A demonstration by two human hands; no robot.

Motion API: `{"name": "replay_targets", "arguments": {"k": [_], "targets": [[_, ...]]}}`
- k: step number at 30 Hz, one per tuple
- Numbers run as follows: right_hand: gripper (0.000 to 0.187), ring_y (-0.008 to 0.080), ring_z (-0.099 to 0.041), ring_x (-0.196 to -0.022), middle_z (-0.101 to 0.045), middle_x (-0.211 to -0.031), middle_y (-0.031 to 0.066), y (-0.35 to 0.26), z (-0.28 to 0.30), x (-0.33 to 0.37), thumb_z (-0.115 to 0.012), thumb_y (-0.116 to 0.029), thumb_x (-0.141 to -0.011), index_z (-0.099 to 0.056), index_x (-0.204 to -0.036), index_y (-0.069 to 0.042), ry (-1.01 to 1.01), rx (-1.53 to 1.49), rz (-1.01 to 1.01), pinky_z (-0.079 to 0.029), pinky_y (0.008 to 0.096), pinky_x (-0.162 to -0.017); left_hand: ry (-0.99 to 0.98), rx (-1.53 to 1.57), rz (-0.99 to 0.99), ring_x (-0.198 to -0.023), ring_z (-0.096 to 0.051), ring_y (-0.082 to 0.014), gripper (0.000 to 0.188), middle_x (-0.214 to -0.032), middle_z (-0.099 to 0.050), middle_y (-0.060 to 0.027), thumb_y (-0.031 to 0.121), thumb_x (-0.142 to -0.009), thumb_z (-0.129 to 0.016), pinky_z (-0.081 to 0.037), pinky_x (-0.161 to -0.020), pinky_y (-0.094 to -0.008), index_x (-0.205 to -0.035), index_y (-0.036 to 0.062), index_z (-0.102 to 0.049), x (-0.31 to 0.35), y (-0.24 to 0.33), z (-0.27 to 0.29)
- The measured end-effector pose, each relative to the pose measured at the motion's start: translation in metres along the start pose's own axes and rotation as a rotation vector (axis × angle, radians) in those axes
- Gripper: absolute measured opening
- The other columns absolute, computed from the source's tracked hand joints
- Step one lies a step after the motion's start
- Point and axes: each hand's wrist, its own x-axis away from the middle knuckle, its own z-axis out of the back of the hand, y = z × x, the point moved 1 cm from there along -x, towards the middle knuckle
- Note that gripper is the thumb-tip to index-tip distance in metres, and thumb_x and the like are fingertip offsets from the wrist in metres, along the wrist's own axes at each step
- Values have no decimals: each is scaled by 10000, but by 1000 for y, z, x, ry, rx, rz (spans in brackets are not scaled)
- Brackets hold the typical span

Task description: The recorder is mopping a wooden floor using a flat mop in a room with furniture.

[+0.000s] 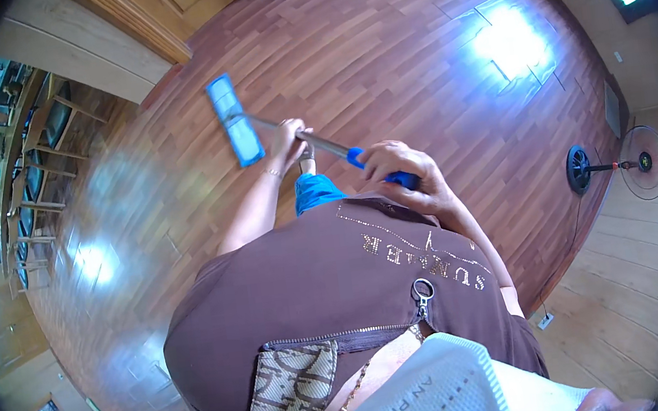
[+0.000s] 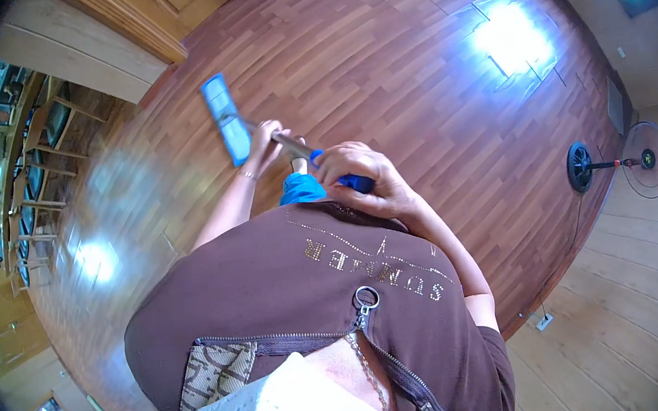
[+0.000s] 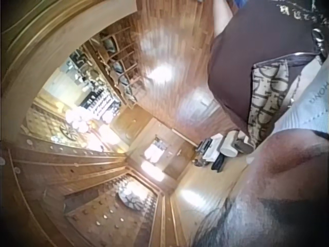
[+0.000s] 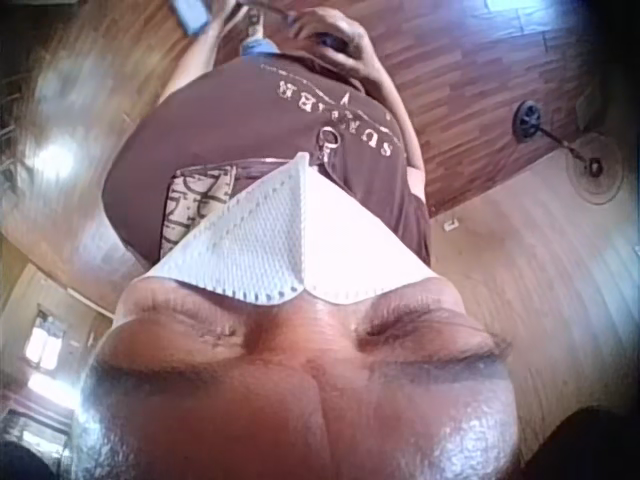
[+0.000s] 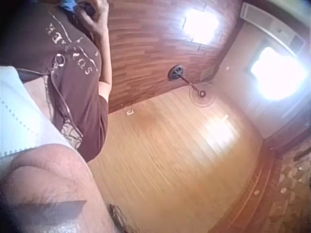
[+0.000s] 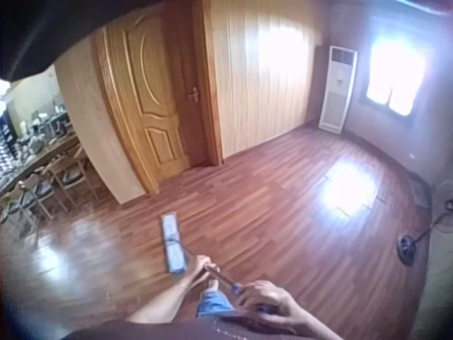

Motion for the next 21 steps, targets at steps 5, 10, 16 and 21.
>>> {"name": "replay_targets", "arguments": {"k": [5, 10, 16, 21], "targets": [[219, 314, -554, -1185, -659, -1123, 133, 42, -10, -81, -716, -113, -815, -655, -1017, -57, -65, -199, -162, -368, 476, -1070, 78, -50, 185, -739, -567, -388, 283, -698, -571, -170, 163, -776, -717, -441, -687, -465, -654, 34, -496, -9, -55, 65], [168, 307, -571, -1155, -677, -1083, 143, 73, -12, -193, -694, -98, -800, -675, -959, -46, -53, -207, -258, -382, 436, -1038, 76, -91, 277, -750, -568, -378, 292, -724, -582, -158, 183, -783, -715, -430, -709, -473, -647, 49, -494, -61, -126, 124], [144, 303, -644, -976, -690, -889, 120, 81, 0, -312, -613, -87, -742, -671, -856, -20, 95, -159, -208, -433, 446, -965, 14, -86, 212, -734, -578, -383, 266, -709, -597, -154, 187, -772, -721, -445, -680, -482, -656, 56, -521, -148, -156, 183], [170, 322, -671, -880, -661, -725, 111, 57, -2, -371, -586, -89, -644, -656, -779, -11, 257, -16, -185, -463, 473, -901, -108, 97, 47, -703, -579, -367, 253, -674, -581, -145, 177, -789, -696, -445, -685, -466, -655, 63, -514, -216, -157, 217]]}}
